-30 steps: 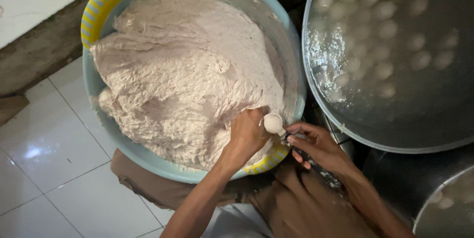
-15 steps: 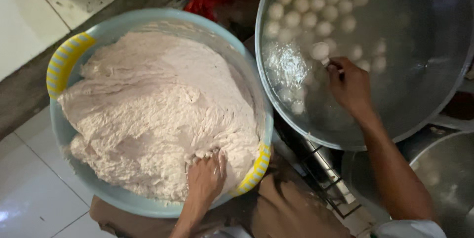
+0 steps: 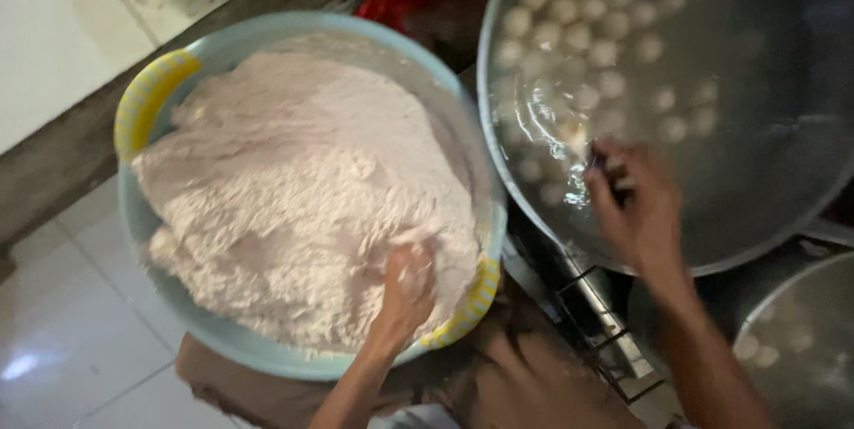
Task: The person scoops dough from a large basin using a spoon and drops small portions into a pot of boiling water. The process is repeated continuously, forming many small dough balls that cook in the water.
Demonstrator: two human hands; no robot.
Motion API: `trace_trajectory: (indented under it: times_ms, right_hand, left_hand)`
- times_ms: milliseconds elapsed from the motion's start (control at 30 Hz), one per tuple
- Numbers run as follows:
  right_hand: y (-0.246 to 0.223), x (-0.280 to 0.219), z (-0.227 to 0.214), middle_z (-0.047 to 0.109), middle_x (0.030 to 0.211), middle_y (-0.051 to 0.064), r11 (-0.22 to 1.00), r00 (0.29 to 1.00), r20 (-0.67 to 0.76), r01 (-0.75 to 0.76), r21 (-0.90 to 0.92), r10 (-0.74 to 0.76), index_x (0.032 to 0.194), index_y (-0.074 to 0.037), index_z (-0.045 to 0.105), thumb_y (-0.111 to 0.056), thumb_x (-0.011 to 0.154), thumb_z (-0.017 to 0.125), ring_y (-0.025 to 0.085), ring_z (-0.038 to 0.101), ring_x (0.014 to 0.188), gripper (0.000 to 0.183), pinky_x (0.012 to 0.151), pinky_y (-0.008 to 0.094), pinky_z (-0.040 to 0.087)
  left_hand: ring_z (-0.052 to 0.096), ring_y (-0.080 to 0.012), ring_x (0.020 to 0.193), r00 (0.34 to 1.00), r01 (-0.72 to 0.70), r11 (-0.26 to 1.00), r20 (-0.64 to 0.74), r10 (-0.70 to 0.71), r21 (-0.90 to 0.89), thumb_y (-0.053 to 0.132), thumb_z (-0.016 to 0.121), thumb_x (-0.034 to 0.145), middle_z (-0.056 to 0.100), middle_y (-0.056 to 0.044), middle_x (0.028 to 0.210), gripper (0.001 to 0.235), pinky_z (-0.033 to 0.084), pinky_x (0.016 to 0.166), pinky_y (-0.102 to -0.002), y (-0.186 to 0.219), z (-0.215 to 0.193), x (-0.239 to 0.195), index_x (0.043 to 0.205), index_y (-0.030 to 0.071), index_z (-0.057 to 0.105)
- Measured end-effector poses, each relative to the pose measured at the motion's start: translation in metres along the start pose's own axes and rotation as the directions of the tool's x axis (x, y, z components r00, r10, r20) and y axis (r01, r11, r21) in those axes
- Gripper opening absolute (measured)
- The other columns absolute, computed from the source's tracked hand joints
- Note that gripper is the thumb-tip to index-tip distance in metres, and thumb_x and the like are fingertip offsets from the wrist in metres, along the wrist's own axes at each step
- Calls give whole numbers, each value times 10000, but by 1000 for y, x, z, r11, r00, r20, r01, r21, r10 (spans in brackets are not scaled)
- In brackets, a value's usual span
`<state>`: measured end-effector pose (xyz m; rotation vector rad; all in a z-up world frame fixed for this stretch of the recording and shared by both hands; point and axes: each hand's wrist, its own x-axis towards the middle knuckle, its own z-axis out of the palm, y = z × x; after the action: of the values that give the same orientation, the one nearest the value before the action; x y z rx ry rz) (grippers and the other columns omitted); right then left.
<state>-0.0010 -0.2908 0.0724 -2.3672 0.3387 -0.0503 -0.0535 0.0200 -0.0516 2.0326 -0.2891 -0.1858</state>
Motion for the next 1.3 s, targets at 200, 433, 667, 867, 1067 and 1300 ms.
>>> trace_trajectory:
  times_ms: [200,433,667,867,1067,1300]
  right_hand:
    - [-65,-64,36,720,1134,139,961,965,107,221,164,-240,1205,-27,691,-77,877,762,224,730,922,339,776,325,588]
    - [-52,-81,52,738,946,70,935,905,401,-255,248,140,1164,-27,722,-87,867,740,116,639,550,303,484,257,490]
    - [-10,-83,66,633,768,113,645,596,773,-682,344,218,1266,0,646,-156,983,637,94,545,544,323,434,249,448]
    - [-8,-77,75,744,1041,133,592,499,842,-748,300,205,1240,43,595,-196,977,584,97,566,538,355,405,251,453]
    - [-12,-72,70,760,1036,133,603,472,853,-754,259,223,1237,34,612,-190,965,585,117,585,537,354,410,262,479]
    - [16,-29,30,728,793,106,751,730,623,-571,332,280,1163,-5,689,-206,1013,593,162,691,673,268,594,316,570]
  left_hand:
    - [676,-276,589,821,558,805,273,-501,-201,178,714,876,724,-161,711,141,519,544,-362,73,-8,49,932,49,705]
    - [775,-292,786,988,146,965,78,-132,-219,62,732,811,751,-160,846,172,590,644,-357,96,-20,66,981,38,715]
    - [741,-372,765,919,324,946,242,-311,-13,128,824,705,729,-205,788,257,572,652,-431,78,-24,56,918,33,715]
    - [720,-416,828,917,253,965,300,-262,70,121,807,696,737,-221,847,309,568,731,-487,71,-31,58,985,48,727]
    - [699,-450,847,854,324,892,308,-419,315,202,837,752,719,-232,868,397,544,720,-537,58,-21,55,1090,52,693]
    - [643,-424,740,997,8,947,70,-32,321,203,712,905,702,-202,869,339,508,660,-525,33,-24,9,1163,-12,668]
